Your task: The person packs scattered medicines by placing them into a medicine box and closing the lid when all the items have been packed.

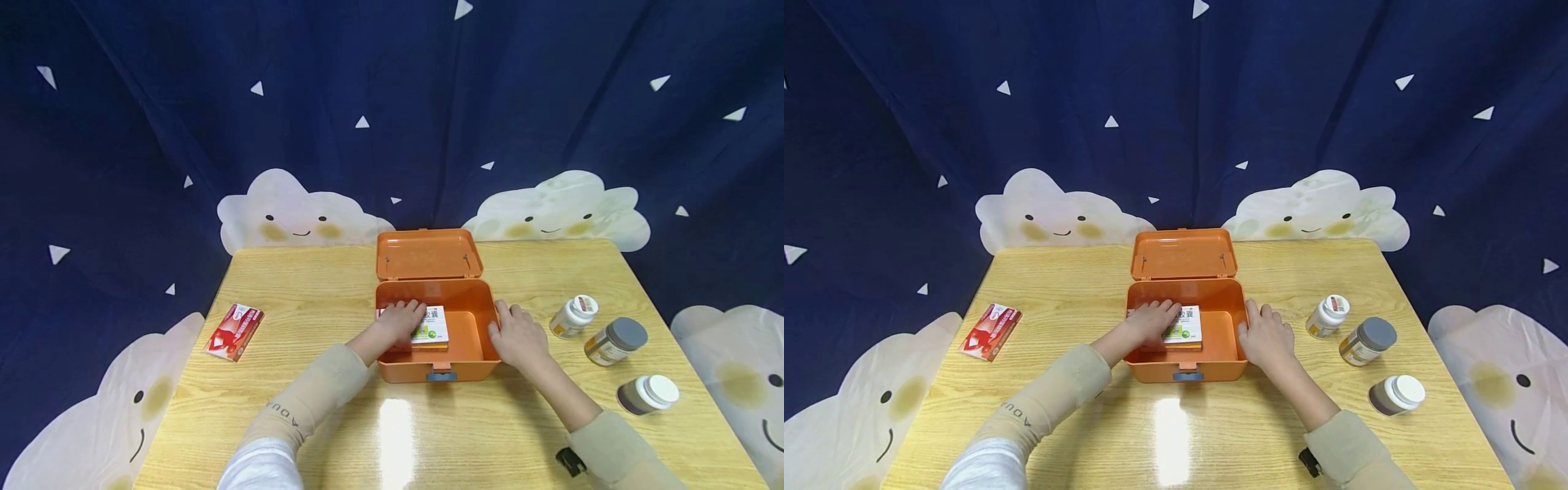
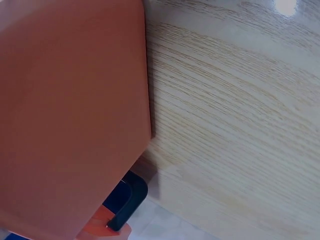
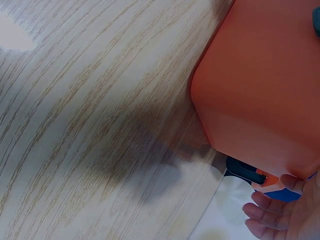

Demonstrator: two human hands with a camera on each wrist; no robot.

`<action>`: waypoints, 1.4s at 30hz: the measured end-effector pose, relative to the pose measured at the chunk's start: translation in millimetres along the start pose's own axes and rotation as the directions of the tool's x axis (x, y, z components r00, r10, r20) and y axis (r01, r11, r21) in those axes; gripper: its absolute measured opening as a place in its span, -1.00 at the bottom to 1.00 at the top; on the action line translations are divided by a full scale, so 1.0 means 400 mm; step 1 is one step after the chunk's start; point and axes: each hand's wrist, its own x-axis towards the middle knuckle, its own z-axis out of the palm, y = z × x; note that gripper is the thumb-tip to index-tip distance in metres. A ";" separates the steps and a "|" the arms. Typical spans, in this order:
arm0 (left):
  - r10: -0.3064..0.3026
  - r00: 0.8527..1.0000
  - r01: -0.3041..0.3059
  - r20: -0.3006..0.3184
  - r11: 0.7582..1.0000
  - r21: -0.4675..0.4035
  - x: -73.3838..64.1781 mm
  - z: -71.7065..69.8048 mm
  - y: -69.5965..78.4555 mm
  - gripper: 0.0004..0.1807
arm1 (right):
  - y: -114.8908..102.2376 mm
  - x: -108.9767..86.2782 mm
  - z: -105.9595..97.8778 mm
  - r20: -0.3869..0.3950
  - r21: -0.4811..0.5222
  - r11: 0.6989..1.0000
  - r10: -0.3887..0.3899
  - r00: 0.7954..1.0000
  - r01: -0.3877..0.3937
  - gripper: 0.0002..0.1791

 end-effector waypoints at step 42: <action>0.187 0.873 -0.190 -0.451 0.981 0.038 -0.082 -0.036 -0.050 -0.35 | 0.001 -0.001 -0.004 0.013 -0.008 1.000 0.006 1.000 -0.006 -0.53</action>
